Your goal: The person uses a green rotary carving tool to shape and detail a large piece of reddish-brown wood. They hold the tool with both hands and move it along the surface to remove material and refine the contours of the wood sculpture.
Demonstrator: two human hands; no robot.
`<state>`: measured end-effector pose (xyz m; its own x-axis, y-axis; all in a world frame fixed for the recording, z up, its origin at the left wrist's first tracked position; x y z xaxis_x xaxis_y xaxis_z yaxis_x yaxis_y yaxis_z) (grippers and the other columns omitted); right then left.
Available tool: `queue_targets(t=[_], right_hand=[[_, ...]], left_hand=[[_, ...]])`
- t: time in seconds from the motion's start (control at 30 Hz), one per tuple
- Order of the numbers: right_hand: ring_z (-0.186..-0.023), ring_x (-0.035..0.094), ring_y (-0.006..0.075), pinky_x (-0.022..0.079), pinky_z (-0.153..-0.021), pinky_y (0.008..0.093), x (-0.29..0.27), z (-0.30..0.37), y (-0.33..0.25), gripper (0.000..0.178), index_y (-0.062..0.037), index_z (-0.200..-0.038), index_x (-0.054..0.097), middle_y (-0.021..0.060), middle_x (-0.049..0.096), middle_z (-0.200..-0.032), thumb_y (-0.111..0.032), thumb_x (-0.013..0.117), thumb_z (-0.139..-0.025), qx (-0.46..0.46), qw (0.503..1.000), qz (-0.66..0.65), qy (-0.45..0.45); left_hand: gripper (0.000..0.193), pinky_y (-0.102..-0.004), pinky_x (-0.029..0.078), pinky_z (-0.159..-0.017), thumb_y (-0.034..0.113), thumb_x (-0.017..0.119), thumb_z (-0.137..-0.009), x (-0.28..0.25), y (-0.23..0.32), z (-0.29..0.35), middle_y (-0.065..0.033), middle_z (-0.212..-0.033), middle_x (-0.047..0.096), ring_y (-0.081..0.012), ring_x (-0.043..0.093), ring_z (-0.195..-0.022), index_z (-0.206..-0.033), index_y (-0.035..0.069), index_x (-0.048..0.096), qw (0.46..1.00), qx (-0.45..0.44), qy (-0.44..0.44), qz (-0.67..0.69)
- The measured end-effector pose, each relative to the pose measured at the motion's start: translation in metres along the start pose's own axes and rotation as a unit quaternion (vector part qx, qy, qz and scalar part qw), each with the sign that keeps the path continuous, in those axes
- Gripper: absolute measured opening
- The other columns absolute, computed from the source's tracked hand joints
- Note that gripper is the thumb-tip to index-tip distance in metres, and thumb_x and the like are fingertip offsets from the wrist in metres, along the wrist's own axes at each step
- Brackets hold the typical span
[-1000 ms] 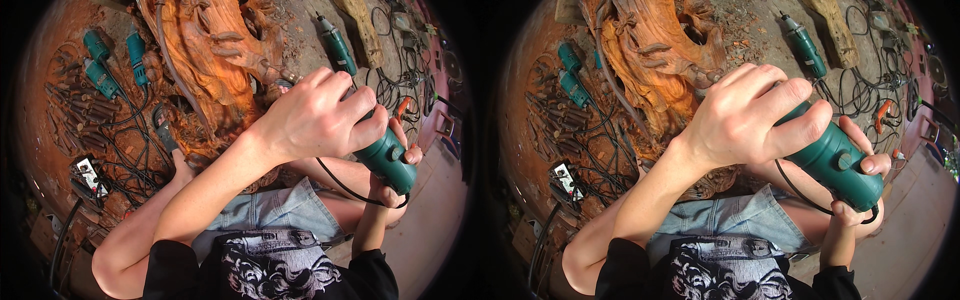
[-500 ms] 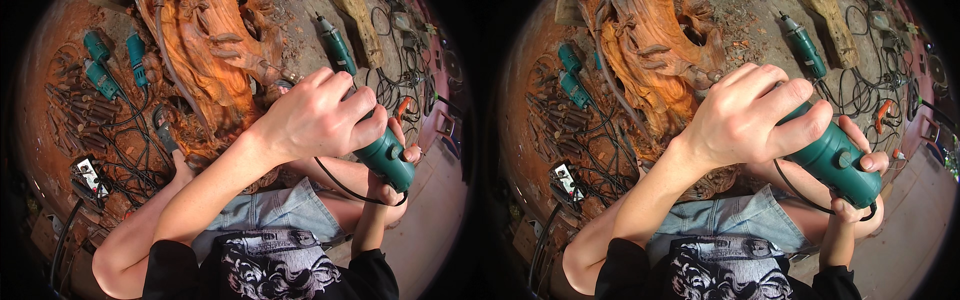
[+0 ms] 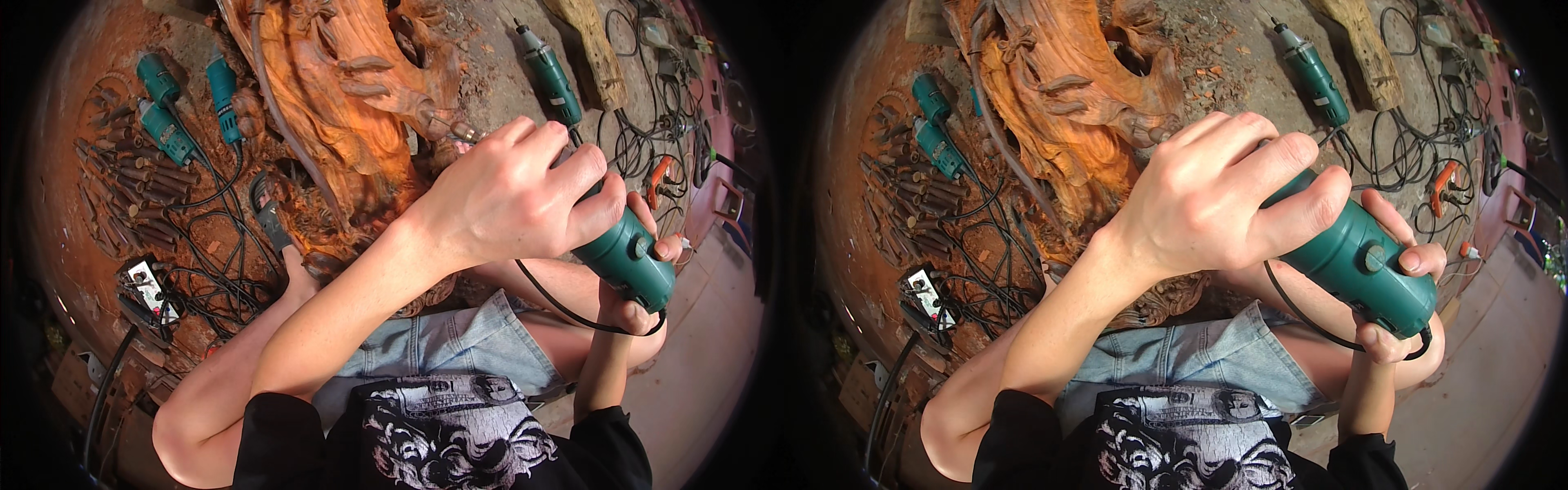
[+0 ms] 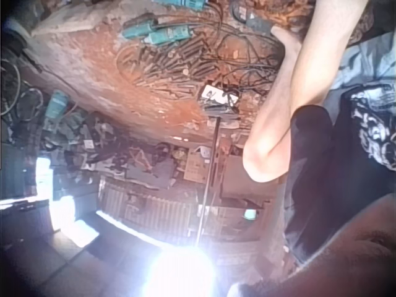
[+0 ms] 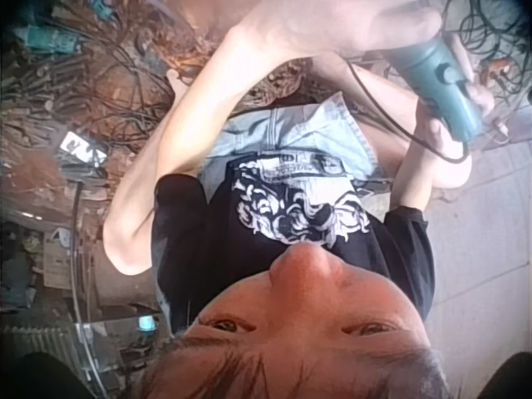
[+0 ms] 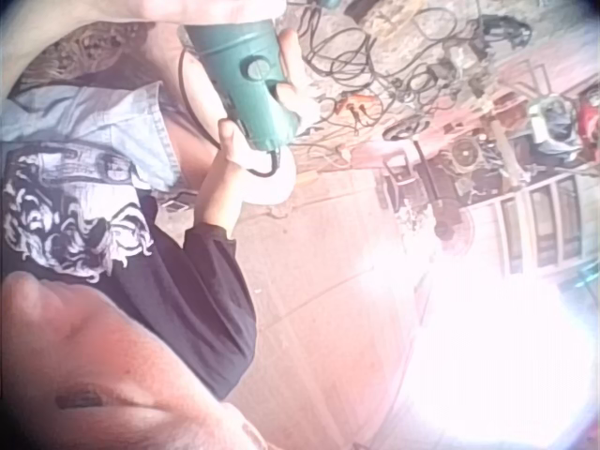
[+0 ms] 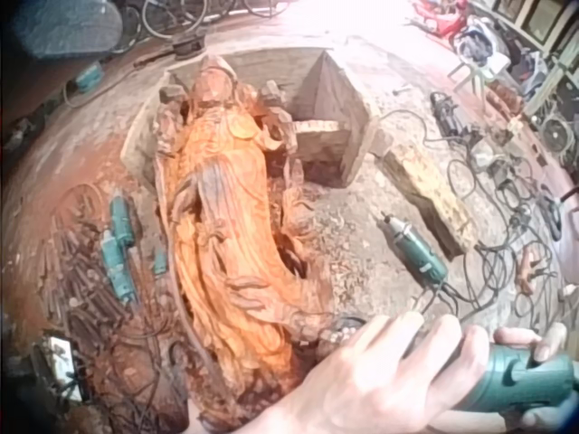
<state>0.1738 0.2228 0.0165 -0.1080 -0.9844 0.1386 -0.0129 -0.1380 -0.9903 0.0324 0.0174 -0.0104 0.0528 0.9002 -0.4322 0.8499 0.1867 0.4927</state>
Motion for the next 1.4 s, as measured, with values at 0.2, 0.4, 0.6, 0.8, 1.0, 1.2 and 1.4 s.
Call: queue_targets(t=[0.2, 0.4, 0.6, 0.8, 1.0, 1.2, 1.4], right_hand=[[-0.155, 0.034, 0.0547, 0.038, -0.124, 0.0636, 0.023, 0.023, -0.011, 0.112, -0.0244, -0.156, 0.044, 0.0383, 0.029, -0.169, -0.032, 0.105, -0.063, 0.052, 0.997, -0.021, 0.057], [-0.152, 0.041, 0.053, 0.041, -0.122, 0.0594, 0.039, 0.044, -0.01, 0.118, -0.0264, -0.164, 0.038, 0.0395, 0.032, -0.167, -0.024, 0.103, -0.065, 0.126, 0.989, 0.015, 0.079], [-0.152, 0.04, 0.0535, 0.041, -0.122, 0.0601, 0.042, 0.042, 0.01, 0.114, -0.0271, -0.162, 0.04, 0.0398, 0.031, -0.167, -0.024, 0.101, -0.066, 0.062, 0.995, 0.035, 0.072], [-0.152, 0.04, 0.054, 0.041, -0.122, 0.0608, 0.037, 0.044, 0.007, 0.11, -0.0277, -0.16, 0.042, 0.0401, 0.031, -0.167, -0.024, 0.099, -0.067, 0.037, 0.996, 0.029, 0.078], [-0.152, 0.04, 0.0546, 0.041, -0.122, 0.0615, 0.035, 0.042, 0.008, 0.106, -0.0284, -0.158, 0.044, 0.0403, 0.03, -0.167, -0.024, 0.097, -0.068, 0.03, 0.996, 0.028, 0.075], [-0.152, 0.039, 0.0551, 0.041, -0.122, 0.0622, 0.038, 0.04, 0.016, 0.101, -0.029, -0.156, 0.045, 0.0406, 0.03, -0.167, -0.025, 0.096, -0.069, 0.038, 0.997, 0.034, 0.056], [-0.152, 0.039, 0.0557, 0.041, -0.122, 0.0629, 0.041, 0.036, 0.018, 0.097, -0.0297, -0.154, 0.047, 0.0409, 0.029, -0.167, -0.025, 0.094, -0.07, 0.04, 0.997, 0.038, 0.047]], left_hand=[[0.021, -0.0323, 0.052, -0.062, 0.021, 0.073, -0.081, -0.012, 0.012, 0.0, -0.0023, -0.09, 0.06, -0.0202, 0.06, -0.075, -0.1, 0.013, 0.068, 0.999, -0.014, -0.026, 0.04], [0.021, -0.0315, 0.051, -0.062, 0.02, 0.074, -0.079, -0.021, 0.008, 0.007, -0.0006, -0.088, 0.06, -0.0188, 0.058, -0.075, -0.098, 0.014, 0.07, 0.996, -0.004, -0.071, 0.062], [0.017, -0.0302, 0.05, -0.061, 0.02, 0.075, -0.077, -0.017, 0.001, 0.013, 0.0016, -0.087, 0.06, -0.0164, 0.057, -0.073, -0.093, 0.016, 0.072, 0.997, -0.002, -0.059, 0.056], [0.017, -0.0296, 0.05, -0.061, 0.022, 0.075, -0.077, -0.013, -0.001, 0.009, 0.0018, -0.086, 0.059, -0.0163, 0.057, -0.072, -0.092, 0.015, 0.071, 0.997, -0.001, -0.05, 0.05], [0.016, -0.0294, 0.05, -0.061, 0.022, 0.074, -0.077, -0.013, -0.002, 0.005, 0.0018, -0.084, 0.058, -0.0162, 0.057, -0.071, -0.091, 0.016, 0.072, 0.997, 0.005, -0.054, 0.054], [0.016, -0.0295, 0.049, -0.06, 0.022, 0.074, -0.076, -0.012, 0.0, 0.008, 0.0016, -0.085, 0.058, -0.0162, 0.056, -0.071, -0.091, 0.015, 0.072, 0.997, 0.004, -0.065, 0.052], [0.015, -0.0296, 0.049, -0.06, 0.021, 0.074, -0.076, -0.009, -0.003, 0.005, 0.0016, -0.086, 0.059, -0.0163, 0.056, -0.071, -0.09, 0.015, 0.072, 0.997, 0.009, -0.052, 0.052]])
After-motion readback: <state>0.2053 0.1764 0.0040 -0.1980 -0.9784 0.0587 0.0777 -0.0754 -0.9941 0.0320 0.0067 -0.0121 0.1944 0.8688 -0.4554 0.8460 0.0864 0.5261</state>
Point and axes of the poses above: each hand's wrist, its own z-axis away from the middle knuckle, its own x-axis out of the palm, y = z × x, the point moved 4 cm from there along -z, towards the middle knuckle
